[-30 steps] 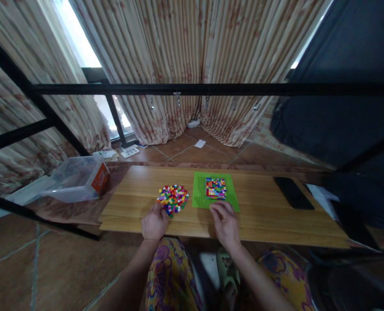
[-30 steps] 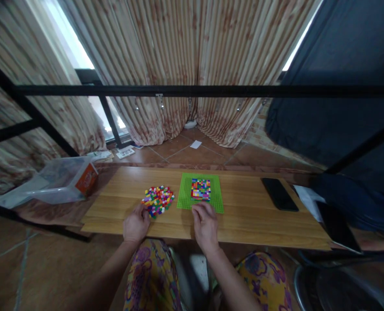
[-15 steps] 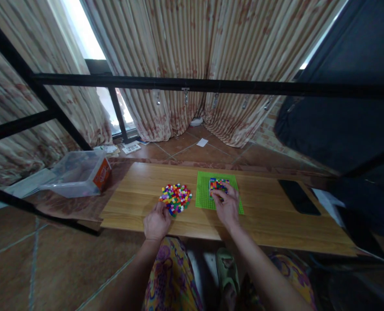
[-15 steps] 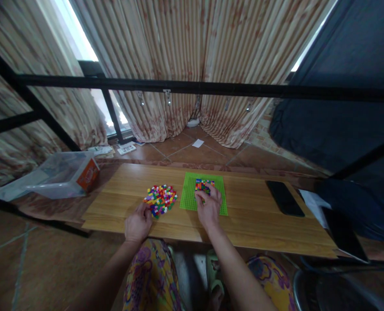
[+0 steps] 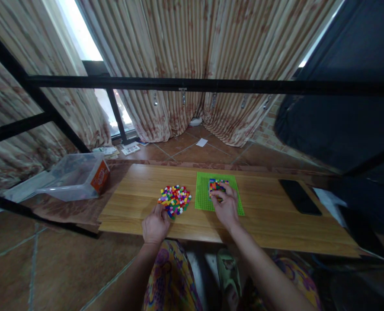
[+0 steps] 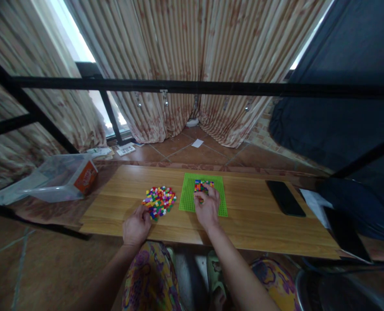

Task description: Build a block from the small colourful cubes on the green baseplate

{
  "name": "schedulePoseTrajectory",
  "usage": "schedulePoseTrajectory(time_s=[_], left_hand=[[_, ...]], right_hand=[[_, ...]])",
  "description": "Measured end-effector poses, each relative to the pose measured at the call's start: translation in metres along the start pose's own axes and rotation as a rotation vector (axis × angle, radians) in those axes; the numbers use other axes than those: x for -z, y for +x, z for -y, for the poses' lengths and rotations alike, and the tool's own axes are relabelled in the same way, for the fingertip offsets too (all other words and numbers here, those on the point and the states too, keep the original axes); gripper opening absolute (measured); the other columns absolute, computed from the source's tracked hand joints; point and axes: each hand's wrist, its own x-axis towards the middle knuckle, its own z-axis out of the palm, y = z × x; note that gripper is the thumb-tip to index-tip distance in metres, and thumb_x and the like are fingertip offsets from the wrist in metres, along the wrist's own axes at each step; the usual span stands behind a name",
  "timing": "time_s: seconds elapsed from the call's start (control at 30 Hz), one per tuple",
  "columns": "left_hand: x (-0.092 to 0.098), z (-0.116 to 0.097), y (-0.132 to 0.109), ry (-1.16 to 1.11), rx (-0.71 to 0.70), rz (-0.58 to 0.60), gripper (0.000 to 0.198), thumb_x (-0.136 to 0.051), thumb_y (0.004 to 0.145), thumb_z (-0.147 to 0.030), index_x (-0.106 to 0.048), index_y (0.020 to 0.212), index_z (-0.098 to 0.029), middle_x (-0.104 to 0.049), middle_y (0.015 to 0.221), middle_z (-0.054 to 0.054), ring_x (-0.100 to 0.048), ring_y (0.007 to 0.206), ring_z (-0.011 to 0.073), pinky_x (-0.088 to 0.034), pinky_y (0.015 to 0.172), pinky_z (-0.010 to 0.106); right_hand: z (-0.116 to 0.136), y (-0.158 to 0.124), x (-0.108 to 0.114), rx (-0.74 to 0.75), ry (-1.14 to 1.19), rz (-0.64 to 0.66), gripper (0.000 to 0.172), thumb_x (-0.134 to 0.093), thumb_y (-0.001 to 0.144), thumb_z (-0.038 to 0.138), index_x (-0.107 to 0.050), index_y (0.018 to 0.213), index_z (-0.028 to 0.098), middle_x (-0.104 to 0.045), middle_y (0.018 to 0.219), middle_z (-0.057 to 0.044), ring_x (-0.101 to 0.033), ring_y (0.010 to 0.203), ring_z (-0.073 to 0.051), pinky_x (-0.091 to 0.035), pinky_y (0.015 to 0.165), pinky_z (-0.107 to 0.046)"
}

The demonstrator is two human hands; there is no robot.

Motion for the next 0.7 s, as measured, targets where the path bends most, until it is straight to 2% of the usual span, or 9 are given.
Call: schedulePoseTrajectory(time_s=[0.37,0.7], left_hand=[[0.000,0.000,-0.001,-0.011,0.008,0.010,0.024,-0.039,0.090,-0.026,-0.062,0.094,-0.021,-0.069,0.090,0.004,-0.064,0.075,0.0192,-0.031,0.059,0.029],[-0.001,0.001,0.001,-0.012,0.006,0.005,0.022,-0.041,0.089,-0.025,-0.061,0.097,-0.022,-0.069,0.096,0.004,-0.064,0.078,0.0191,-0.034,0.060,0.028]], right_hand=[[0.012,0.006,0.009,0.154,-0.203,0.134,0.023,-0.049,0.085,0.015,-0.071,0.083,0.022,-0.054,0.128,-0.008,-0.042,0.118,-0.028,-0.037,0.096,-0.046],[-0.002,0.015,-0.001,-0.061,-0.039,0.036,0.014,-0.059,0.079,0.022,-0.073,0.079,0.022,-0.060,0.115,-0.010,-0.050,0.113,-0.026,-0.040,0.095,-0.044]])
